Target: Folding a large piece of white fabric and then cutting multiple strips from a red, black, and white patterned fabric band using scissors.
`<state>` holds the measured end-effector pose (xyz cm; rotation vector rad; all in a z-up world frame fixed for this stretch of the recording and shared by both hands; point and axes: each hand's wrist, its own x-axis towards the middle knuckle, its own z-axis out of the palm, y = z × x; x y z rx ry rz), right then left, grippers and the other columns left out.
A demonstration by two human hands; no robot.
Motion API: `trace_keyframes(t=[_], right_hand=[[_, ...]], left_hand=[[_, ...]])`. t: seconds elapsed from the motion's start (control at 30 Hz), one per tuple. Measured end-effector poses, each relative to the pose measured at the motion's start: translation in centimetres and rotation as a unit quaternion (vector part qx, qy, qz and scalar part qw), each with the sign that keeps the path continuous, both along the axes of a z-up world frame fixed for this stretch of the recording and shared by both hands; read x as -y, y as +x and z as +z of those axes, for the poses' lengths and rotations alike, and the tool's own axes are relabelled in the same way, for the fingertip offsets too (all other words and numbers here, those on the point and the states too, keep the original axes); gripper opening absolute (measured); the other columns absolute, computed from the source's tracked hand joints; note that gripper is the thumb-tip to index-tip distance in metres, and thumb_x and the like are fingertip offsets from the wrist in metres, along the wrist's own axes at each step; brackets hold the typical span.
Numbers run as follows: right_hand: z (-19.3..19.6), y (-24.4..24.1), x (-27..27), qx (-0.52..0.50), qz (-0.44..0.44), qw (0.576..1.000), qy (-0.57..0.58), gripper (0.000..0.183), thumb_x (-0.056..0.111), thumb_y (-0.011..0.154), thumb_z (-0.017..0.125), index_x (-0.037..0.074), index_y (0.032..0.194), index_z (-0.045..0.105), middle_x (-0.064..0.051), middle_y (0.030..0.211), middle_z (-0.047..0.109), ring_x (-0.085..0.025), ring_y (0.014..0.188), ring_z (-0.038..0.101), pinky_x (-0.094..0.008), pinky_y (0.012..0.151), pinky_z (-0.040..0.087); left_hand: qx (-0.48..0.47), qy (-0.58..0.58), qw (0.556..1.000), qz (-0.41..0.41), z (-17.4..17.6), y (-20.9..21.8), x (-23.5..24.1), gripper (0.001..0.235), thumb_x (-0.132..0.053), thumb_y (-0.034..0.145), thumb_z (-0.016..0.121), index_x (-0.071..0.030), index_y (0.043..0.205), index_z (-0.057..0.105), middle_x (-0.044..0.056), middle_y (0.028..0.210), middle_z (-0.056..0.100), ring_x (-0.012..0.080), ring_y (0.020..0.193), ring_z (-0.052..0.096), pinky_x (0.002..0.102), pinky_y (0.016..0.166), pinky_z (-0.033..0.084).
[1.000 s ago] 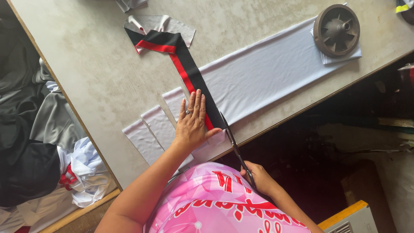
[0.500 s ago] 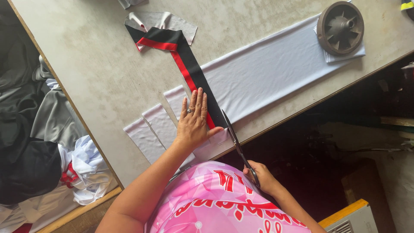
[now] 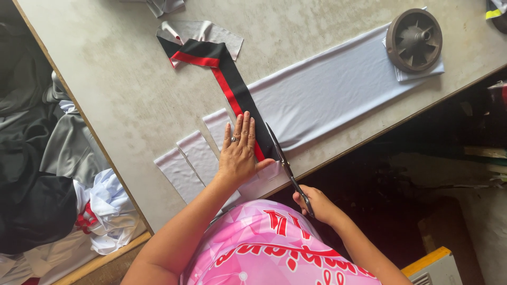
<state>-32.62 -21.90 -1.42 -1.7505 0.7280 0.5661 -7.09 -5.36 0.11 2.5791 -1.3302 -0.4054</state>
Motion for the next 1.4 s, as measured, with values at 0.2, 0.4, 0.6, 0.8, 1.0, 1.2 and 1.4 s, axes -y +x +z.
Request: trace_keyframes(t=[0.2, 0.4, 0.6, 0.8, 1.0, 1.2, 1.4], right_hand=[[4.1, 2.1, -1.5, -0.029, -0.059, 0.997, -0.041, 0.051, 0.045, 0.094, 0.071, 0.011, 0.057, 0.057, -0.003, 0.035, 0.052, -0.015, 0.034, 0.056, -0.023, 0.044, 0.044], [2.5, 2.8, -0.3, -0.037, -0.055, 0.998, 0.012, 0.05, 0.038, 0.095, 0.069, 0.008, 0.057, 0.059, -0.007, 0.037, 0.055, -0.016, 0.035, 0.061, -0.022, 0.04, 0.045], [2.1, 5.6, 0.5, -0.008, -0.002, 1.0, 0.023, 0.059, 0.057, 0.098, 0.057, 0.007, 0.068, 0.062, -0.008, 0.045, 0.059, -0.019, 0.046, 0.068, -0.029, 0.053, 0.054], [5.2, 7.2, -0.8, -0.032, -0.086, 0.995, -0.029, 0.055, 0.04, 0.094, 0.073, 0.006, 0.054, 0.054, -0.008, 0.036, 0.051, -0.018, 0.03, 0.058, -0.023, 0.035, 0.045], [3.6, 6.9, -0.3, -0.042, -0.107, 0.993, 0.029, 0.052, 0.037, 0.094, 0.073, 0.003, 0.057, 0.058, -0.01, 0.039, 0.052, -0.02, 0.033, 0.061, -0.025, 0.035, 0.049], [3.8, 9.9, 0.5, -0.031, -0.066, 0.996, 0.056, 0.053, 0.046, 0.097, 0.065, 0.005, 0.064, 0.06, -0.007, 0.046, 0.055, -0.018, 0.04, 0.065, -0.025, 0.041, 0.052], [4.8, 11.5, 0.3, -0.027, -0.021, 0.999, 0.004, 0.062, 0.062, 0.096, 0.061, 0.008, 0.066, 0.057, -0.006, 0.046, 0.054, -0.018, 0.042, 0.065, -0.026, 0.046, 0.051]], left_hand=[[-0.001, -0.008, 1.0, 0.005, -0.2, -0.1, 0.0, 0.128, -0.094, 0.081, 0.035, 0.0, 0.164, 0.009, 0.018, 0.173, 0.003, 0.0295, 0.16, -0.002, 0.05, 0.126, -0.012], [0.0, -0.004, 1.0, 0.004, -0.1, 0.1, 0.0, 0.127, -0.093, 0.081, 0.038, -0.001, 0.164, 0.007, 0.018, 0.173, 0.001, 0.0295, 0.16, -0.003, 0.051, 0.125, -0.013], [-0.006, -0.006, 1.0, 0.003, 0.1, 0.1, 0.0, 0.13, -0.092, 0.08, 0.042, -0.001, 0.164, 0.003, 0.018, 0.173, 0.0, 0.0297, 0.16, -0.004, 0.054, 0.125, -0.012], [-0.008, -0.03, 0.999, 0.006, -0.4, 0.2, 0.0, 0.131, -0.092, 0.078, 0.041, -0.001, 0.164, 0.005, 0.018, 0.173, 0.002, 0.0292, 0.16, -0.003, 0.053, 0.125, -0.013], [0.034, -0.039, 0.998, 0.031, -0.7, 5.1, 1.4, 0.119, -0.089, 0.088, 0.025, 0.002, 0.163, 0.011, 0.02, 0.173, 0.004, 0.03, 0.16, -0.003, 0.051, 0.125, -0.011], [0.059, -0.01, 0.998, 0.02, -0.4, 6.1, 1.4, 0.123, -0.092, 0.086, 0.03, 0.002, 0.163, 0.013, 0.02, 0.173, 0.005, 0.0293, 0.16, 0.0, 0.049, 0.125, -0.012], [0.054, -0.008, 0.998, 0.028, -0.3, 6.2, 1.3, 0.122, -0.091, 0.086, 0.032, 0.002, 0.163, 0.014, 0.02, 0.173, 0.005, 0.0291, 0.16, 0.001, 0.048, 0.126, -0.011]])
